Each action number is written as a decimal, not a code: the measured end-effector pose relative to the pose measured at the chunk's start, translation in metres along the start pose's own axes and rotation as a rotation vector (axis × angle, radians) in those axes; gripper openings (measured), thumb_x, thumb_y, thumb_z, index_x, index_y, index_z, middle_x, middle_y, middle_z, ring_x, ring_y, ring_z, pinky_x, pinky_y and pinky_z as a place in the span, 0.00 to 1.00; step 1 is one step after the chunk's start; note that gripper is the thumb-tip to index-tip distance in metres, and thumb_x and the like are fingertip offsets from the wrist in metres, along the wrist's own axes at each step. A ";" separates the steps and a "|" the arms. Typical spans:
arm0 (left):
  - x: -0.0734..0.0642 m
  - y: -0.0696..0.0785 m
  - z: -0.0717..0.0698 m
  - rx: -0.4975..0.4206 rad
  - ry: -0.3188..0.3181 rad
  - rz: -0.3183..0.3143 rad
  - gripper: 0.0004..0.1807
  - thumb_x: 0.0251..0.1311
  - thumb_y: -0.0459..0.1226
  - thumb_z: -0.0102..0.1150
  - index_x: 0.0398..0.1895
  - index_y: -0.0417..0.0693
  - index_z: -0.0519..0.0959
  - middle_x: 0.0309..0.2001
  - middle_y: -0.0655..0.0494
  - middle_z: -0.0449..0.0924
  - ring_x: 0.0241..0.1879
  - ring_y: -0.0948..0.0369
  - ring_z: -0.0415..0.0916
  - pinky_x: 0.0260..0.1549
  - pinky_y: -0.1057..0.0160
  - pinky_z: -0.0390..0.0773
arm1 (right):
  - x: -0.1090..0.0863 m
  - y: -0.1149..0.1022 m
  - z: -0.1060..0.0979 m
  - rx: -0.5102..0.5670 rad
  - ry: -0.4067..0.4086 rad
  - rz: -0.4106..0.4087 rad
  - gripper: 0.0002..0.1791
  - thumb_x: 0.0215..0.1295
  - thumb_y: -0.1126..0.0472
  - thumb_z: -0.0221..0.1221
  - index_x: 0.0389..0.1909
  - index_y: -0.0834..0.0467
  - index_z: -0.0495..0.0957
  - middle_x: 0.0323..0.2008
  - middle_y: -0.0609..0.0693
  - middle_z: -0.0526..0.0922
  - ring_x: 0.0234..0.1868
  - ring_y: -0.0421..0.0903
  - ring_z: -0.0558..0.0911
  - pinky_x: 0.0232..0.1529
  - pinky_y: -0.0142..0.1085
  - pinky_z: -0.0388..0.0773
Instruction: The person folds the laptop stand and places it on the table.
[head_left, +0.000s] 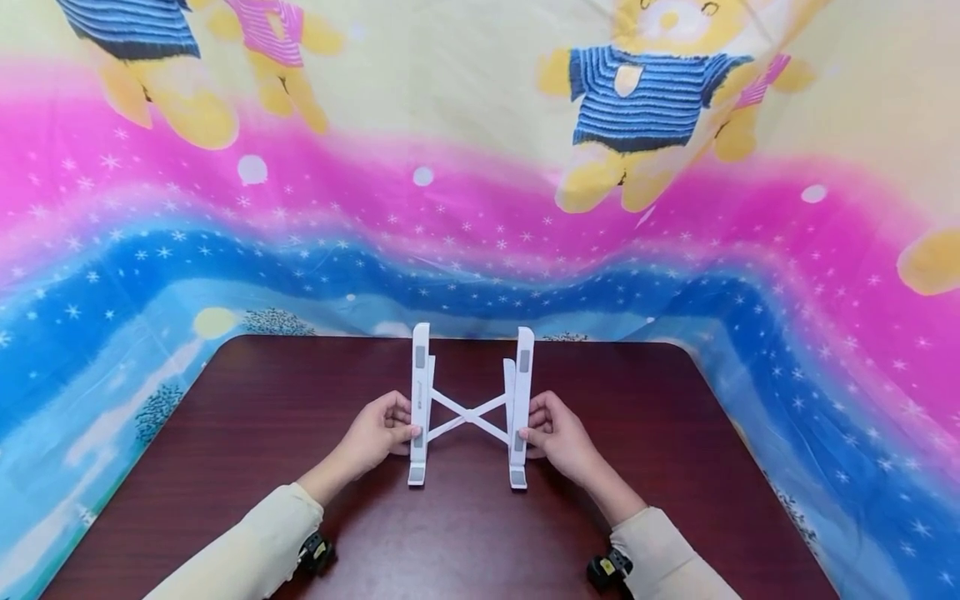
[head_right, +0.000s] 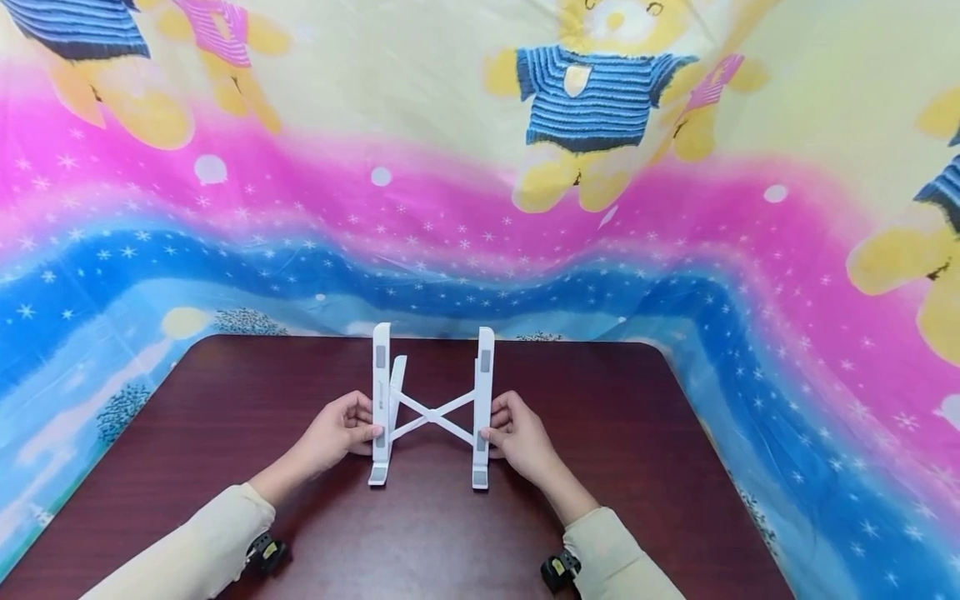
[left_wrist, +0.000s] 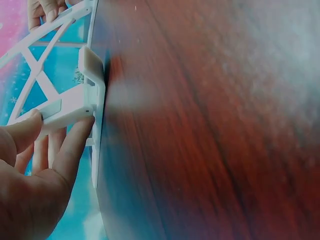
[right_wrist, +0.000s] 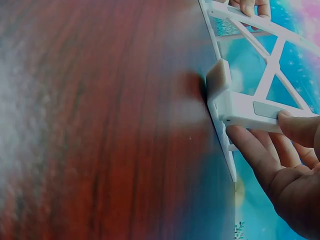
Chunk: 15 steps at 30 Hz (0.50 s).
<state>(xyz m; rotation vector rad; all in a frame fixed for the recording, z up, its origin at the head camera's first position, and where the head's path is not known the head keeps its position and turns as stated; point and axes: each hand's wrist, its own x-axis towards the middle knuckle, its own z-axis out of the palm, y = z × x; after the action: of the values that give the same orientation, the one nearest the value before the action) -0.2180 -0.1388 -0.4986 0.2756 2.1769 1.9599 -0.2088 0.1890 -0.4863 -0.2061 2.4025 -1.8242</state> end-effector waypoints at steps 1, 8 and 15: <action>0.000 0.000 0.000 -0.001 0.006 -0.007 0.13 0.62 0.23 0.65 0.45 0.33 0.71 0.37 0.43 0.80 0.33 0.56 0.83 0.32 0.47 0.88 | 0.000 -0.001 0.000 0.002 -0.003 0.001 0.17 0.66 0.76 0.63 0.50 0.62 0.70 0.39 0.62 0.78 0.35 0.52 0.84 0.34 0.50 0.88; 0.000 0.000 0.001 0.002 0.018 0.000 0.13 0.62 0.23 0.65 0.45 0.35 0.72 0.38 0.43 0.80 0.34 0.54 0.84 0.32 0.46 0.88 | 0.001 -0.002 0.001 0.002 0.018 0.000 0.17 0.65 0.76 0.63 0.50 0.60 0.71 0.37 0.60 0.79 0.34 0.52 0.84 0.34 0.51 0.88; 0.000 0.001 0.004 0.028 0.024 -0.010 0.12 0.63 0.23 0.64 0.45 0.36 0.73 0.38 0.42 0.78 0.34 0.54 0.83 0.32 0.46 0.88 | 0.000 -0.003 0.002 -0.045 0.025 0.018 0.17 0.65 0.76 0.64 0.48 0.57 0.71 0.37 0.58 0.79 0.33 0.52 0.84 0.33 0.49 0.88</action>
<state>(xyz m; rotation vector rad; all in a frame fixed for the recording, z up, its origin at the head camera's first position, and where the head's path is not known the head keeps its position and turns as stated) -0.2171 -0.1348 -0.4978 0.2459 2.2174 1.9387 -0.2086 0.1864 -0.4844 -0.1665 2.4558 -1.7765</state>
